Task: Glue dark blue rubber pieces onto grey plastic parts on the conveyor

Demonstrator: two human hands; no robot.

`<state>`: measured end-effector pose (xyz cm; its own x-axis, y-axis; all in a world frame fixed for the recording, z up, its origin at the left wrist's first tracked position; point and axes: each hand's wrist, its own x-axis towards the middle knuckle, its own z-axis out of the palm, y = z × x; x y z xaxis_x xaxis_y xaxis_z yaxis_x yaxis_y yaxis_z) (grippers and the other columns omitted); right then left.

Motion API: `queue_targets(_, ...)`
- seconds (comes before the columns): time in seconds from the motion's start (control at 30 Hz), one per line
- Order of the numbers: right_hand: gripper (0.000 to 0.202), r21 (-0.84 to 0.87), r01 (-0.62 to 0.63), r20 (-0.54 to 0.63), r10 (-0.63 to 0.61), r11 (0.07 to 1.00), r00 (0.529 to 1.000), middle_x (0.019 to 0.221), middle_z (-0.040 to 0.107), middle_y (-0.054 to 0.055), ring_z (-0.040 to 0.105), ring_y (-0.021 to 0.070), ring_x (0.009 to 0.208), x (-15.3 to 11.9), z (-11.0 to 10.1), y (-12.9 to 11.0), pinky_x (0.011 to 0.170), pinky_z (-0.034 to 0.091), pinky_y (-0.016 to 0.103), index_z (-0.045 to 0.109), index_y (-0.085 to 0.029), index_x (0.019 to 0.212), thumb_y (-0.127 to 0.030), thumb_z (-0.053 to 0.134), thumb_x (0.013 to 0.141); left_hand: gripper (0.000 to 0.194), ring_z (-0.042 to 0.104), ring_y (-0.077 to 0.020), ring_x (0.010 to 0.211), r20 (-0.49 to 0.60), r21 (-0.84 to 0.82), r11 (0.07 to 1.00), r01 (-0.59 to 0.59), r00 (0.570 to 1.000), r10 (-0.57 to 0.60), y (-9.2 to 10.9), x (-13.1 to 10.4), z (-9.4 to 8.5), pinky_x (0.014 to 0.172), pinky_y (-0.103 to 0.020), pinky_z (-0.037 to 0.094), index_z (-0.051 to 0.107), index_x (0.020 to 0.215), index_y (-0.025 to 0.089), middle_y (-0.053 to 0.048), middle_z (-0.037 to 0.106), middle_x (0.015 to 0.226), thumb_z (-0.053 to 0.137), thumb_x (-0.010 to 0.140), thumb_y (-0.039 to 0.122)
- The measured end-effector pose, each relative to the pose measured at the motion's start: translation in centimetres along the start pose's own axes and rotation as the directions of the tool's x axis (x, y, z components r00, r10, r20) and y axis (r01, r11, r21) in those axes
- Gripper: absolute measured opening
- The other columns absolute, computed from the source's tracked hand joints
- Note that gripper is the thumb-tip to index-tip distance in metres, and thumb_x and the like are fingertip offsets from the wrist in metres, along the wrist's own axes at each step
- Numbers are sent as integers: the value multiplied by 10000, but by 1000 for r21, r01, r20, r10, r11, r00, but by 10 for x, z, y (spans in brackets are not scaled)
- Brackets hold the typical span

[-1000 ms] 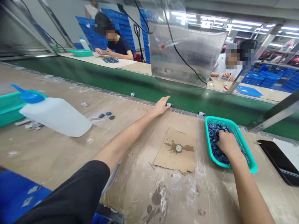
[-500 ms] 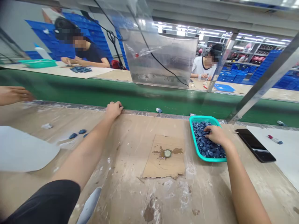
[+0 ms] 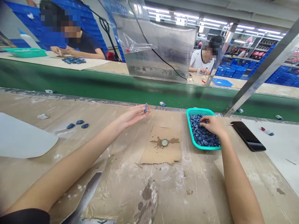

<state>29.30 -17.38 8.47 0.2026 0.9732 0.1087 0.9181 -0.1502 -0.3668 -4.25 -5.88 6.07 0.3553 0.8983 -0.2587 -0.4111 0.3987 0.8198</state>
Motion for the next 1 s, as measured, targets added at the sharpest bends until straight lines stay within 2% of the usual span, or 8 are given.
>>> queue_targets(0.1,227,316,58,-55,-43,947,998,739,661,42,591,198,642,-7,-6,-17,600,465,319,662,-195,760,-392,649,650,201,575,-68,684,104,46,997,57,993,-61,-13,-28,12,737,-195,464,577,874,85,-31,598,770,541,730,-50)
queue_targets(0.2,209,479,221,-40,-230,850,972,807,652,56,601,205,739,-17,1,-55,651,483,315,648,-189,754,-377,660,664,231,563,-48,637,155,63,996,68,985,-77,-20,-41,14,728,-180,461,599,903,99,-4,592,726,537,740,-53)
queue_targets(0.4,143,251,560,184,-607,789,773,701,559,25,495,136,629,-43,53,-119,595,392,248,514,-177,693,-52,444,690,198,617,-96,707,239,133,974,184,948,-212,-24,-43,7,736,-222,468,578,990,99,-64,645,812,429,863,64)
queue_targets(0.67,253,113,627,243,-634,771,735,584,387,-29,355,120,548,-51,74,-125,523,264,222,272,-211,639,13,389,633,248,558,-97,785,355,447,886,-122,934,-51,-34,-42,3,760,-239,418,596,990,107,-56,619,936,602,742,114)
queue_targets(0.73,257,119,617,247,-625,778,740,576,386,-31,361,121,545,-52,72,-127,526,270,225,268,-212,631,8,399,643,263,558,-122,833,385,566,782,-262,922,30,-37,-43,4,767,-249,418,588,1026,113,-63,615,985,578,766,149)
queue_targets(0.83,227,169,565,221,-590,807,777,595,443,-18,426,132,569,-52,66,-126,547,316,237,312,-210,629,-31,443,679,269,558,-168,871,473,735,458,-501,862,184,-41,-46,5,793,-292,425,572,1064,114,-80,609,1007,515,832,236)
queue_targets(0.93,179,400,409,105,-485,820,868,732,584,24,567,170,721,-50,60,-124,652,428,279,379,-207,668,-127,530,718,325,535,-208,975,590,764,95,-638,751,297,-46,-53,8,860,-338,416,506,1159,107,-109,584,1066,448,878,260)
queue_targets(1.0,208,593,287,9,-362,752,932,821,632,42,612,191,821,-49,57,-123,728,477,321,395,-208,682,-190,601,706,320,520,-215,1003,643,745,-39,-666,702,305,-50,-57,10,879,-348,413,485,1165,94,-121,570,1082,414,892,245)
